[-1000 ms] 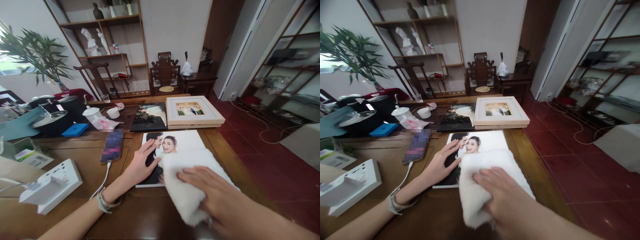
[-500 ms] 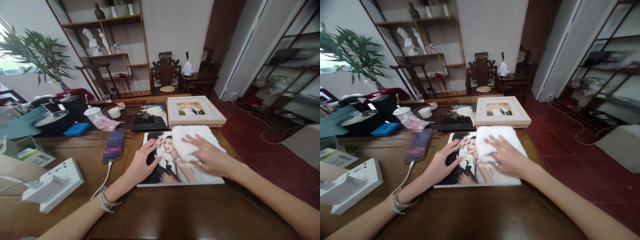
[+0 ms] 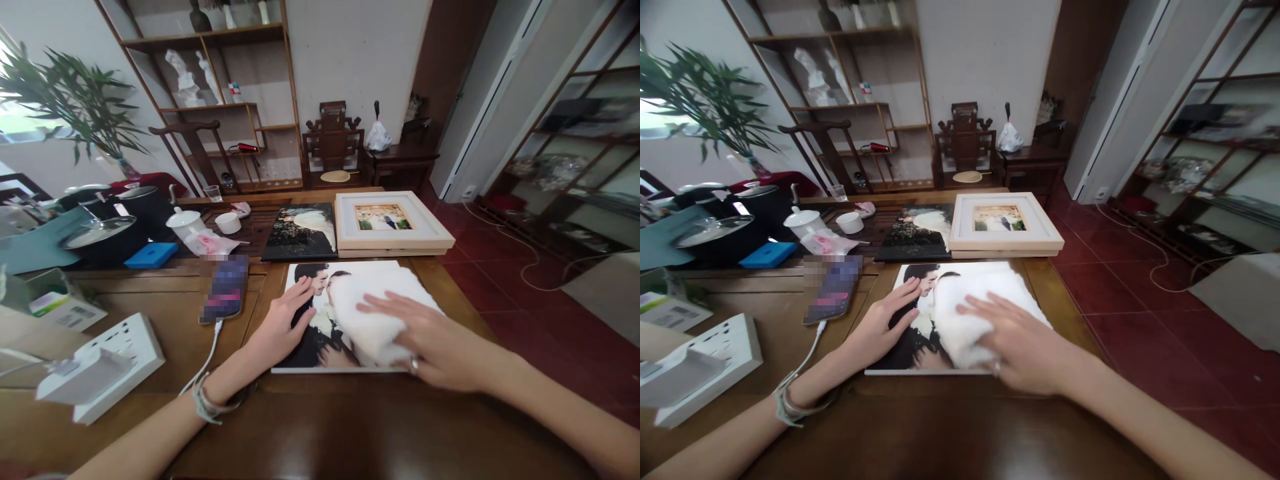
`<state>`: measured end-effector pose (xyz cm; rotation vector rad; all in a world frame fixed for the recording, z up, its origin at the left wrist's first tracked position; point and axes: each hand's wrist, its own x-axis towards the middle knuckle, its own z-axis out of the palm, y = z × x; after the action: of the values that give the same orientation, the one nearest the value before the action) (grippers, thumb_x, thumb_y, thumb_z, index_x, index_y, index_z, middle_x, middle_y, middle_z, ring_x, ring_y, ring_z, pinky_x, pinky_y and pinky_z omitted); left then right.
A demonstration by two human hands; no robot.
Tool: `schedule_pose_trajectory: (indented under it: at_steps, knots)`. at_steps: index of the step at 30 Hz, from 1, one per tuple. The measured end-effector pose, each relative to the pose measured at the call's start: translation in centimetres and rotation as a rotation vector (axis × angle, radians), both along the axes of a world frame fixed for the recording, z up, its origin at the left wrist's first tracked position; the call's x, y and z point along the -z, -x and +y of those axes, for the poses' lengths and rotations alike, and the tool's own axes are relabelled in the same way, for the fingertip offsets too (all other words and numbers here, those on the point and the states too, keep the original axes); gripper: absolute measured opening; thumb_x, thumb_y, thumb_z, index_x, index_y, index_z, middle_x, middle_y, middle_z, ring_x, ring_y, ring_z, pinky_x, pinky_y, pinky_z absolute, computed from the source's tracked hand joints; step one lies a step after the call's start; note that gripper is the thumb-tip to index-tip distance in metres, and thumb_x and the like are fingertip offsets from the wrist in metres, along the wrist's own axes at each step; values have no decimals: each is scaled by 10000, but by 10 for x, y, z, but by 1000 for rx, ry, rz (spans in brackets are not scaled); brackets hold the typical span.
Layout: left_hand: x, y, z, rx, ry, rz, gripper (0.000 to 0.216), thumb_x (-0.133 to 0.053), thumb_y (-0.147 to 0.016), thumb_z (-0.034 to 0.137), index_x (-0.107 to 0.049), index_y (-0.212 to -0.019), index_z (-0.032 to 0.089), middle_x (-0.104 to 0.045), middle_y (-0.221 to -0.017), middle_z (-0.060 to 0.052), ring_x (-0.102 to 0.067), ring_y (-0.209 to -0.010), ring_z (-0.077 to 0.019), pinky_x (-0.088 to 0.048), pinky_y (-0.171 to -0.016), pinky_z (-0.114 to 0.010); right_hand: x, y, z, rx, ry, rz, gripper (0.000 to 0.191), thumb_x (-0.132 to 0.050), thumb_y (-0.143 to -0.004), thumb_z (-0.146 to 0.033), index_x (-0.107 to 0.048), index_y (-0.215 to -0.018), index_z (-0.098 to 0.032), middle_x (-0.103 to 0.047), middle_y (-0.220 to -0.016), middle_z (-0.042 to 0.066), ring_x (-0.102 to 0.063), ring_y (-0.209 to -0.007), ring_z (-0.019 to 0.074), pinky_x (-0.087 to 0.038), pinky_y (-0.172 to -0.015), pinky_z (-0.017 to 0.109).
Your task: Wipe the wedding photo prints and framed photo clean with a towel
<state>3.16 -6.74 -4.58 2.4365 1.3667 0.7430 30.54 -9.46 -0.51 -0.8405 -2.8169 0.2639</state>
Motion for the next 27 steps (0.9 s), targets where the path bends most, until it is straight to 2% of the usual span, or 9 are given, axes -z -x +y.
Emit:
schedule_pose_trajectory:
  at_steps: [4, 8, 11, 14, 17, 20, 24, 27]
  knots:
    - [0, 0, -1, -8, -14, -23, 365, -476, -894, 263, -574, -1233, 166, -486, -1373, -111, -409, -1297, -255, -346, -1065, -468, 14, -11, 44, 123, -128, 29, 248, -534, -766, -100, -693, -951, -147, -429, -1394, 168, -331, -1320, 290, -308, -1062, 515]
    - [2, -1, -1, -27, -15, -28, 363, -477, -895, 271, -576, -1226, 163, -490, -1369, -115, -418, -1293, -250, -354, -1063, -461, 21, -10, 54, 235, -165, 66, 222, -499, -823, -138, -684, -945, -137, -415, -1402, 174, -370, -1296, 311, -329, -1043, 539]
    - [3, -2, -2, -43, -24, -43, 362, -479, -894, 278, -586, -1209, 133, -506, -1352, -136, -427, -1289, -248, -358, -1063, -452, 14, -2, 33, 242, -113, 54, 216, -513, -797, -124, -698, -908, -133, -446, -1379, 174, -329, -1316, 323, -286, -1066, 550]
    - [4, -2, -2, -47, -28, -66, 349, -485, -892, 283, -596, -1191, 142, -521, -1340, -132, -445, -1276, -253, -367, -1056, -462, 0, 5, -4, 184, -7, 24, 237, -543, -735, -101, -717, -871, -186, -449, -1387, 116, -318, -1322, 316, -286, -1072, 547]
    - [4, -1, -2, -42, -28, -82, 348, -490, -889, 283, -587, -1202, 165, -520, -1345, -116, -446, -1274, -255, -370, -1053, -463, -16, 10, -41, 64, 59, -13, 339, -585, -715, -136, -699, -1011, -257, -454, -1386, 53, -369, -1297, 290, -346, -1067, 480]
    - [4, -1, -1, -34, -31, -86, 352, -491, -887, 280, -583, -1208, 167, -520, -1346, -113, -440, -1278, -254, -371, -1054, -456, -25, 12, -57, -55, 88, -56, 396, -595, -726, -152, -666, -1101, -260, -455, -1381, 38, -385, -1289, 273, -357, -1074, 423]
    - [2, 0, -1, -24, -25, -58, 358, -483, -888, 273, -577, -1217, 168, -514, -1350, -115, -432, -1284, -249, -369, -1055, -462, -19, 12, -34, 26, 125, -32, 425, -563, -726, -114, -647, -1121, -249, -417, -1412, 35, -349, -1314, 251, -315, -1090, 444]
    - [0, 0, -1, -18, -17, -19, 367, -464, -897, 266, -569, -1228, 149, -500, -1361, -123, -414, -1297, -241, -354, -1065, -456, -4, 9, 4, 117, 66, 16, 293, -535, -731, -85, -697, -947, -199, -438, -1400, 94, -315, -1331, 260, -272, -1095, 484]
